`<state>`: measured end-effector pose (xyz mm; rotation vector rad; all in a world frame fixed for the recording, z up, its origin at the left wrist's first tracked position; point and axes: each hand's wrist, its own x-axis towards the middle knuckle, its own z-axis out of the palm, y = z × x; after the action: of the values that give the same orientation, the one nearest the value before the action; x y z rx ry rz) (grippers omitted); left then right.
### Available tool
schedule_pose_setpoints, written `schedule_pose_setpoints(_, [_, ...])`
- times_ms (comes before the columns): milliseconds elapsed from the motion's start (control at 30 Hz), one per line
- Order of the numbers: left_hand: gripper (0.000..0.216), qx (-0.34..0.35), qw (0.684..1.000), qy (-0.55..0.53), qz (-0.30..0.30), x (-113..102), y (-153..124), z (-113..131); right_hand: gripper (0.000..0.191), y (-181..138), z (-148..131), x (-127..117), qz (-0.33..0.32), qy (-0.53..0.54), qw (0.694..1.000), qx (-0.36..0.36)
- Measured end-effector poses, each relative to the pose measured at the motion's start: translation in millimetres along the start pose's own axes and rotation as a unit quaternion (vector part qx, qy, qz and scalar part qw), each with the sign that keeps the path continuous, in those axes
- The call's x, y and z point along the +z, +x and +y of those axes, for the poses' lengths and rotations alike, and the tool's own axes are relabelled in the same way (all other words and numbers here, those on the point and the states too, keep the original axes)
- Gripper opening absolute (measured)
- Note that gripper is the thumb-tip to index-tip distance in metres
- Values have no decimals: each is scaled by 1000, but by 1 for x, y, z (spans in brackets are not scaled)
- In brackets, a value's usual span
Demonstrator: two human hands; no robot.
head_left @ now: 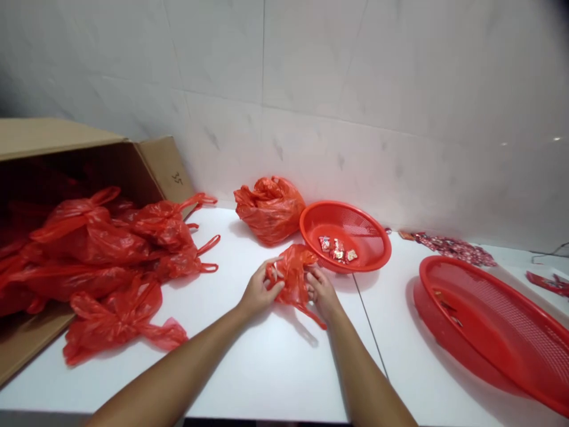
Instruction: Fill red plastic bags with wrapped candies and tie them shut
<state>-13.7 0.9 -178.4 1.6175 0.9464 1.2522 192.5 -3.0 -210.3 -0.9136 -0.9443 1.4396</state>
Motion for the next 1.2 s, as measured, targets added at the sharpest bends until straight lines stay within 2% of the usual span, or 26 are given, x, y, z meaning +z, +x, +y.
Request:
schedule_pose_setpoints(100, [50, -16, 999, 15, 36, -5, 11, -5, 61, 3, 0, -7, 9, -3, 1000, 4])
schedule_pose_setpoints(167, [49, -24, 999, 34, 34, -5, 16, -9, 66, 3, 1, -10, 11, -15, 1000, -4])
schedule_pose_setpoints(300, [37, -11, 996, 87, 12, 1, 14, -16, 65, -4, 2, -4, 10, -162, 987, -21])
schedule_pose_setpoints(367, [26, -1, 995, 99, 12, 3, 13, -18, 53, -10, 2, 5, 45, -284, 955, -68])
schedule_pose_setpoints(433, [15, -1, 995, 95, 28, 4, 14, -19, 30, -14, 1, 13, 92, -389, 908, -126])
schedule_pose_setpoints(467, [16, -4, 995, 87, 47, 4, 16, -21, 18, -15, 0, 16, 112, -421, 889, -144])
schedule_pose_setpoints(533, [28, -10, 993, 59, 102, -1, 23, -26, 7, -15, -2, 16, 149, -443, 872, -144])
schedule_pose_setpoints(633, [40, -42, 972, 25, 229, -14, 38, -38, 6, -11, -6, 4, 192, -425, 877, -119])
schedule_pose_setpoints(700, [42, -75, 951, 23, 299, -25, 46, -46, 5, -7, -7, -6, 193, -383, 894, -126])
schedule_pose_setpoints(800, [41, -97, 936, 21, 338, -39, 52, -48, 14, -4, -8, -12, 165, -297, 932, -129])
schedule_pose_setpoints(867, [39, -95, 936, 29, 338, -44, 52, -42, 19, -5, -8, -11, 151, -287, 939, -113])
schedule_pose_setpoints(967, [43, -64, 950, 68, 297, -44, 46, -30, 24, -8, -8, -8, 160, -315, 931, -88])
schedule_pose_setpoints(1100, [46, 27, 965, 158, 205, -37, 31, -20, 34, -10, -7, -9, 217, -310, 923, -72])
schedule_pose_setpoints(1200, [35, 119, 949, 246, 157, -27, 17, -15, 35, -10, -9, -8, 227, -321, 916, -77])
